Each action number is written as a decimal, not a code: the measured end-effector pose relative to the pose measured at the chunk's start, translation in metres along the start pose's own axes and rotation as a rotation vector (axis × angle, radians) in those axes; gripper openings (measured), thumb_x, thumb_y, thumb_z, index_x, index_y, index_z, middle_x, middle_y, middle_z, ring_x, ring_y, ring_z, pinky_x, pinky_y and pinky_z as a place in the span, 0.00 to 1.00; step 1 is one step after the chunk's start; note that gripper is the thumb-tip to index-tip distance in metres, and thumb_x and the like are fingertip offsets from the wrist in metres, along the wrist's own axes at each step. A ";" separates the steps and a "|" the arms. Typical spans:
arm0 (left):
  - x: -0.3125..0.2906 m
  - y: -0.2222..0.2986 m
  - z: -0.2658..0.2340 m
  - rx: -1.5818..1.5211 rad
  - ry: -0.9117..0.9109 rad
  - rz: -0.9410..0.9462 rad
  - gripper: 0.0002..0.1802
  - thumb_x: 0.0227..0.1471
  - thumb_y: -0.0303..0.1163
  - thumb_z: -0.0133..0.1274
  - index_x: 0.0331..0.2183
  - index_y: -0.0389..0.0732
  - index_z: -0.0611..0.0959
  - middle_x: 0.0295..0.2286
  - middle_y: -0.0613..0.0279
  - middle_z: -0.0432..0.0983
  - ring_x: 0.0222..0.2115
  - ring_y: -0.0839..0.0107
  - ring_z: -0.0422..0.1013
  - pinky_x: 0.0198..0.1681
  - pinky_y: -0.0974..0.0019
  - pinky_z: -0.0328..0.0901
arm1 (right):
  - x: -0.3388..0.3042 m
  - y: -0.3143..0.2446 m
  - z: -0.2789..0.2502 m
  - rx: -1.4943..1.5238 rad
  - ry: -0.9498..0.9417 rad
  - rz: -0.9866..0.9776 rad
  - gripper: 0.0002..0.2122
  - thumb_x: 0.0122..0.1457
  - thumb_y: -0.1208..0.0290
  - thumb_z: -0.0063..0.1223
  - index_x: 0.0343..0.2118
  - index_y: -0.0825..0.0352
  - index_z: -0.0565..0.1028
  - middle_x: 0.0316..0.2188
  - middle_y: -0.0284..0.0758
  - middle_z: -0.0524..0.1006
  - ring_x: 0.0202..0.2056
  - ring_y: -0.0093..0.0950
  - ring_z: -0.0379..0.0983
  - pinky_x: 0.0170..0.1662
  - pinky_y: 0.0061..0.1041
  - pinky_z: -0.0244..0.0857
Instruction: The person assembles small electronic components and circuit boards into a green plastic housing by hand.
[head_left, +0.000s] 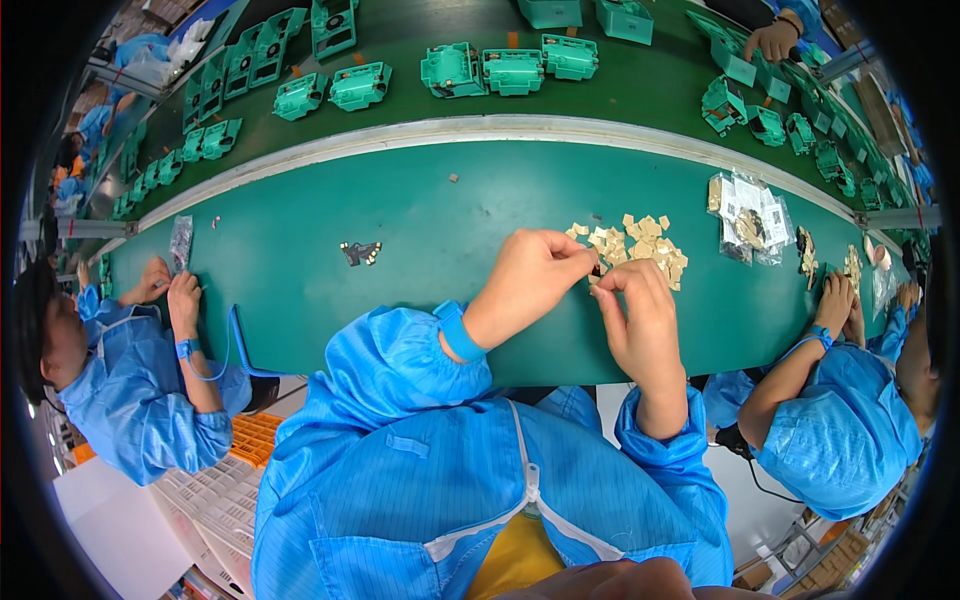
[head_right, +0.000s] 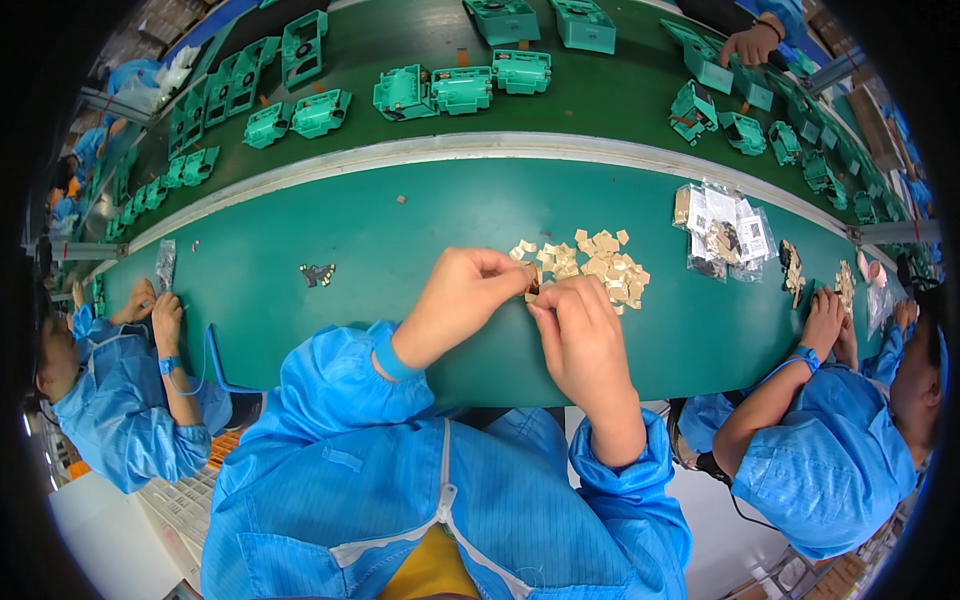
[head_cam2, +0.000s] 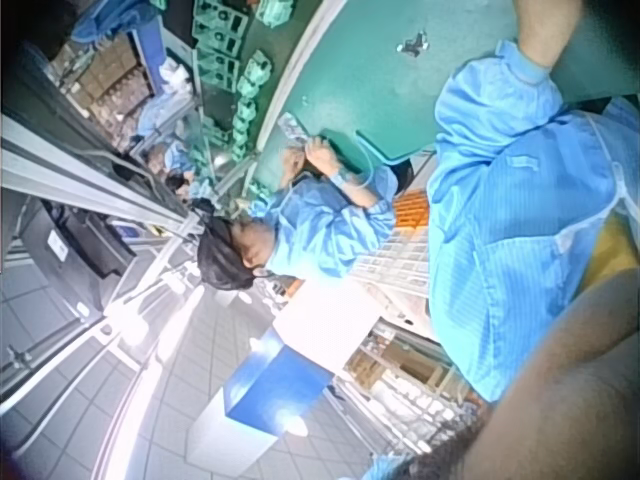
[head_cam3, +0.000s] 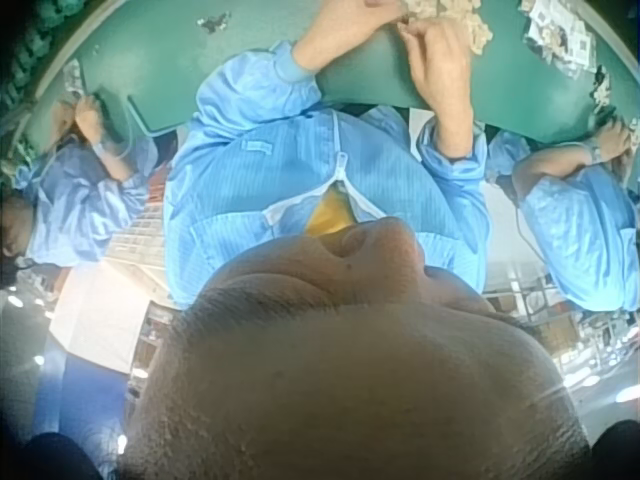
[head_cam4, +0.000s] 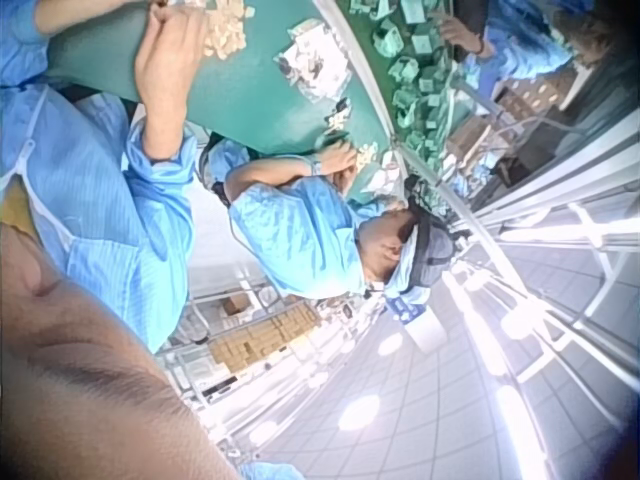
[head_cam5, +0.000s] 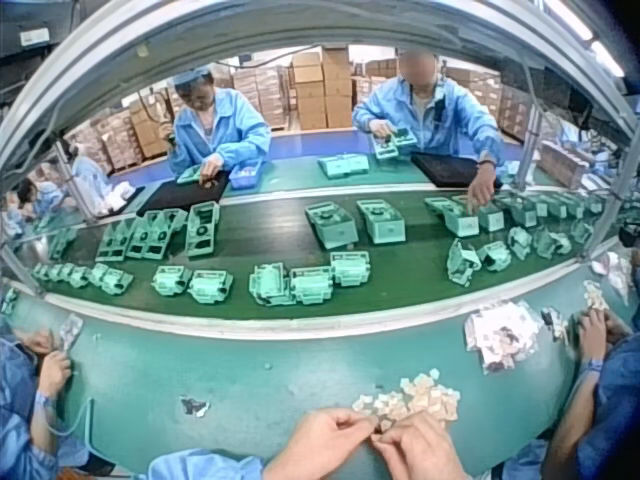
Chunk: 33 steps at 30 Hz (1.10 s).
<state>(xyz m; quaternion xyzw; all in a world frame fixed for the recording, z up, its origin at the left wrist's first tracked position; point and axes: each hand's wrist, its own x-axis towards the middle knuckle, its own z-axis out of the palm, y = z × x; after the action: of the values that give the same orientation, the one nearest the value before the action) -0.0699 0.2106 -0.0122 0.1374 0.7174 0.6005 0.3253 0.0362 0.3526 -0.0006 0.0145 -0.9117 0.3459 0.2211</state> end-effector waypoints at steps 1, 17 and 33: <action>0.002 -0.002 -0.001 -0.001 0.000 0.000 0.15 0.54 0.35 0.60 0.31 0.30 0.86 0.22 0.64 0.80 0.24 0.80 0.71 0.26 0.73 0.66 | -0.001 -0.001 -0.001 0.021 -0.024 0.009 0.08 0.50 0.84 0.61 0.31 0.70 0.72 0.30 0.40 0.74 0.34 0.40 0.73 0.36 0.35 0.67; 0.002 0.000 -0.018 0.236 0.064 0.357 0.10 0.51 0.32 0.64 0.28 0.35 0.84 0.25 0.63 0.74 0.25 0.74 0.69 0.30 0.69 0.63 | -0.003 0.054 -0.020 -0.108 0.000 0.465 0.09 0.57 0.81 0.56 0.41 0.72 0.77 0.32 0.43 0.79 0.33 0.35 0.79 0.36 0.30 0.72; 0.000 -0.001 -0.032 0.655 0.327 1.030 0.26 0.40 0.56 0.65 0.26 0.41 0.80 0.26 0.60 0.74 0.28 0.61 0.70 0.35 0.60 0.59 | 0.043 0.024 -0.025 1.350 -0.649 0.864 0.09 0.62 0.67 0.59 0.35 0.69 0.79 0.28 0.28 0.78 0.28 0.17 0.74 0.33 0.16 0.68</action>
<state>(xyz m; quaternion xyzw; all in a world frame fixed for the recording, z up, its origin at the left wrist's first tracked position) -0.0895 0.1853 -0.0111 0.4639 0.7464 0.4426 -0.1783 0.0033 0.3920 0.0190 -0.1074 -0.4549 0.8459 -0.2569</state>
